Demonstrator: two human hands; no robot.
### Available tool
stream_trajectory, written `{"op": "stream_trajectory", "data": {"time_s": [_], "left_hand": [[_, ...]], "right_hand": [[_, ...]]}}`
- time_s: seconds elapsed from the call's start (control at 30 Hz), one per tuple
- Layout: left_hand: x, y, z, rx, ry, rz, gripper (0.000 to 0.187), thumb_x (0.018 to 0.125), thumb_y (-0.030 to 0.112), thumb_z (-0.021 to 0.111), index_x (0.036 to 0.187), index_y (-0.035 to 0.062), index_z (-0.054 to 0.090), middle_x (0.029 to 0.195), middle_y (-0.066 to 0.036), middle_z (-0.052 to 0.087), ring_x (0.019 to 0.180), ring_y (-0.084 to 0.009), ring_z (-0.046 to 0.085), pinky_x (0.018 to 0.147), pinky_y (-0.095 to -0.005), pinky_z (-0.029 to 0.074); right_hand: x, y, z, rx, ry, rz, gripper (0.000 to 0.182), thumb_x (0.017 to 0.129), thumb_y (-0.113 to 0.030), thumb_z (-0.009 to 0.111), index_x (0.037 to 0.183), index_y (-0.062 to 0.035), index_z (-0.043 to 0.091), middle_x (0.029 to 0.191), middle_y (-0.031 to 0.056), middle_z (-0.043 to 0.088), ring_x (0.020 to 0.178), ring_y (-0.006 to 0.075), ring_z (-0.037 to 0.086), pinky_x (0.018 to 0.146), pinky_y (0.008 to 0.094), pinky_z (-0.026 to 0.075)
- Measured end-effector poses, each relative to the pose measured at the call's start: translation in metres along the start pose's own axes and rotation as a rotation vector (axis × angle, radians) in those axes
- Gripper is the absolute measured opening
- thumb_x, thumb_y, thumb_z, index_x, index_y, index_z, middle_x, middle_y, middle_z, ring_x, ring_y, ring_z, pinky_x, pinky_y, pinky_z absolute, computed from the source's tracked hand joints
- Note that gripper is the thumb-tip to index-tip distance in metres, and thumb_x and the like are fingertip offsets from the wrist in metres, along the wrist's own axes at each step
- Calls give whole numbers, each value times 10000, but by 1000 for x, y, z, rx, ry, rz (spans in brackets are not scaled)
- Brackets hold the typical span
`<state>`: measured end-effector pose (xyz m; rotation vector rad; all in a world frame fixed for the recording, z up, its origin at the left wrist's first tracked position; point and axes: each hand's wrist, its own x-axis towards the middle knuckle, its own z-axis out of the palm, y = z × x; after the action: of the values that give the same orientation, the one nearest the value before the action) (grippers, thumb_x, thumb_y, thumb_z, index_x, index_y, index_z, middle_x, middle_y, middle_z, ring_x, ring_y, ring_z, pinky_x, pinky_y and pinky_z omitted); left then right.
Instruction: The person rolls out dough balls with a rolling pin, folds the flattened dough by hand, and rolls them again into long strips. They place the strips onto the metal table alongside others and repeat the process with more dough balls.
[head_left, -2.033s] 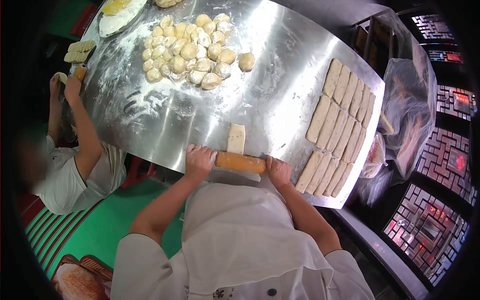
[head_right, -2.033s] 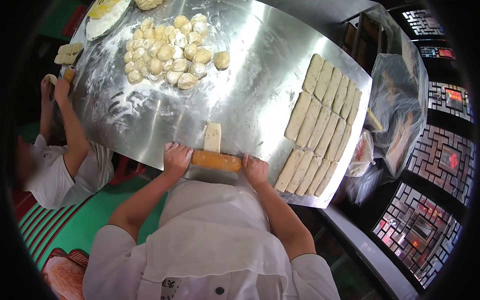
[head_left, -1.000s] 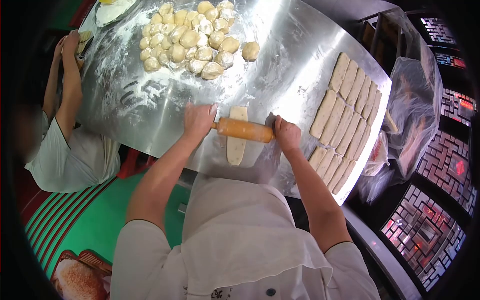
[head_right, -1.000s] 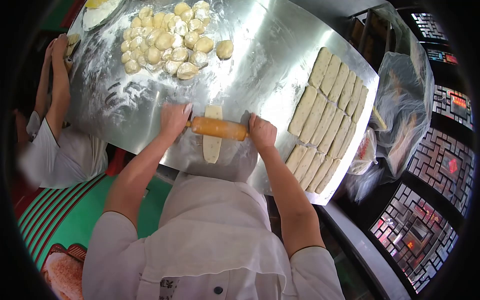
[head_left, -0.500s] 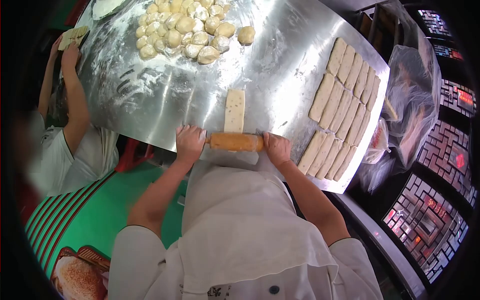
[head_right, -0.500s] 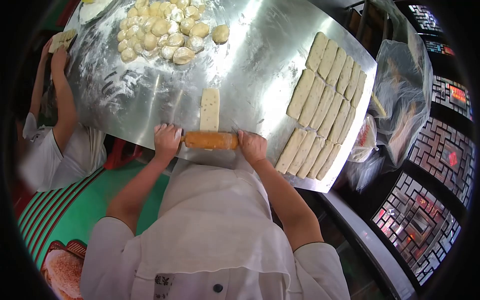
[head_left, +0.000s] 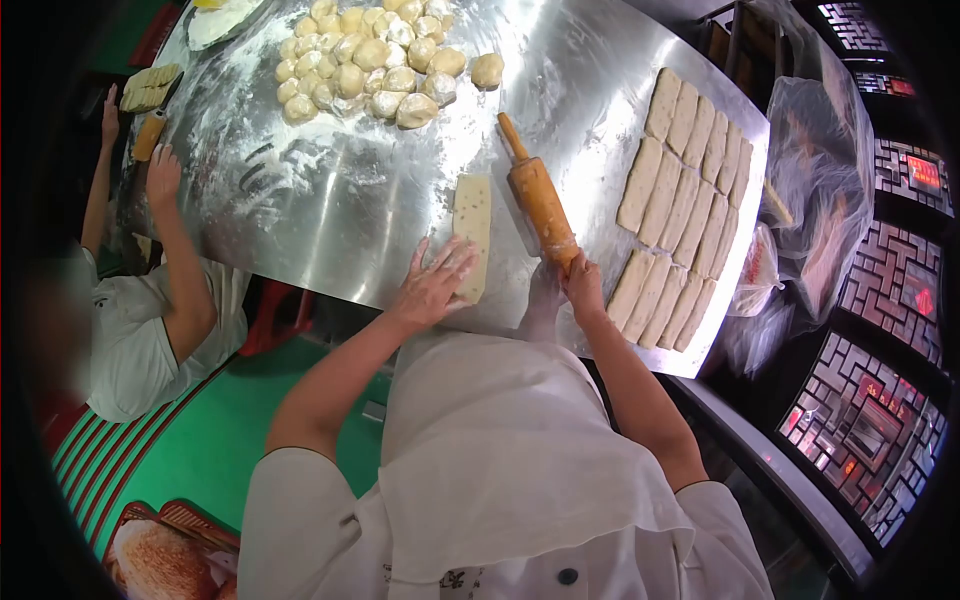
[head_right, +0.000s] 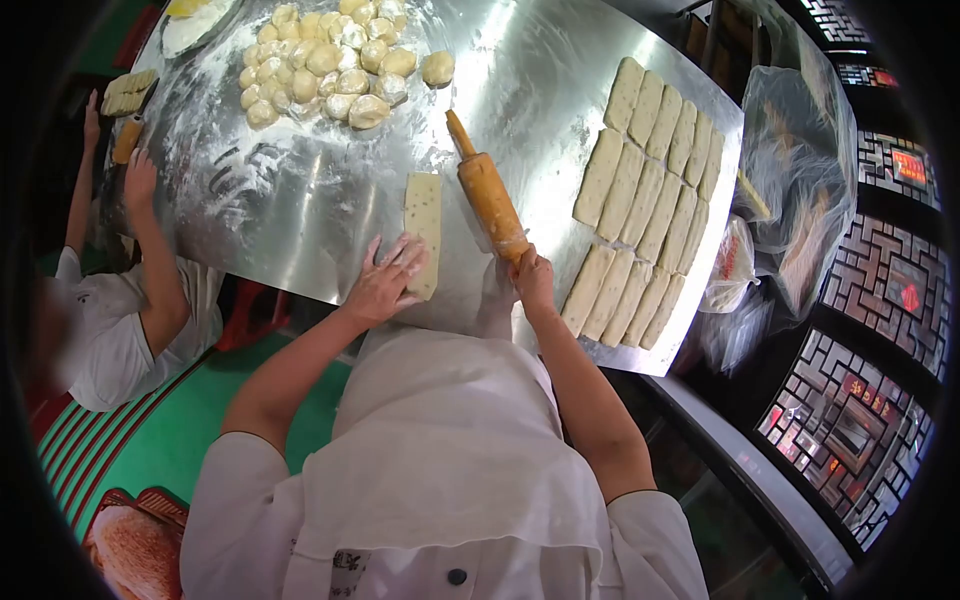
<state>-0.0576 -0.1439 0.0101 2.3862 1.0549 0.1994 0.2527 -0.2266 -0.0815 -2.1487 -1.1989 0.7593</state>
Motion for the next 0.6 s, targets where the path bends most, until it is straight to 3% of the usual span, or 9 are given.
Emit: {"op": "stream_trajectory", "data": {"time_s": [0.03,0.1,0.13,0.4,0.47,0.6], "left_hand": [[2,5,9,0,-74,94,664,841,347,659,1432,157,423,1526,-48,356,1431,-254,275,1157,-543,159],[7,8,22,0,-147,193,699,820,396,672,1437,184,422,1533,-26,346,1446,-239,247,1160,-576,130],[11,7,26,54,-138,222,704,812,422,673,1435,202,428,1534,-9,345,1447,-234,244,1153,-595,127],[21,5,33,235,-22,303,653,806,453,665,1402,270,471,1550,37,312,1456,-233,214,1147,-615,119],[21,8,23,134,-183,260,636,830,450,641,1417,299,449,1559,29,296,1464,-239,195,1142,-629,109],[15,-6,14,224,-242,351,641,850,468,615,1439,311,418,1572,9,272,1475,-251,164,1140,-636,91]], "right_hand": [[4,-16,-7,-2,1,5,545,984,-422,399,668,7,512,529,153,529,462,344,520,484,406,434],[11,-49,-29,453,-286,625,551,995,-420,353,643,-26,510,502,67,462,387,203,400,396,335,321],[9,-53,-29,468,-260,598,549,997,-419,332,634,-46,505,508,15,419,382,117,330,374,298,241],[9,-78,-35,477,-271,652,471,995,-356,313,662,-69,479,491,3,386,381,126,335,380,306,265],[9,-78,-37,478,-271,665,473,995,-362,318,662,-67,481,491,4,388,382,127,333,381,306,265],[8,-78,-36,512,-257,679,510,1004,-387,317,642,-68,485,490,4,403,374,123,339,371,298,258]]}}
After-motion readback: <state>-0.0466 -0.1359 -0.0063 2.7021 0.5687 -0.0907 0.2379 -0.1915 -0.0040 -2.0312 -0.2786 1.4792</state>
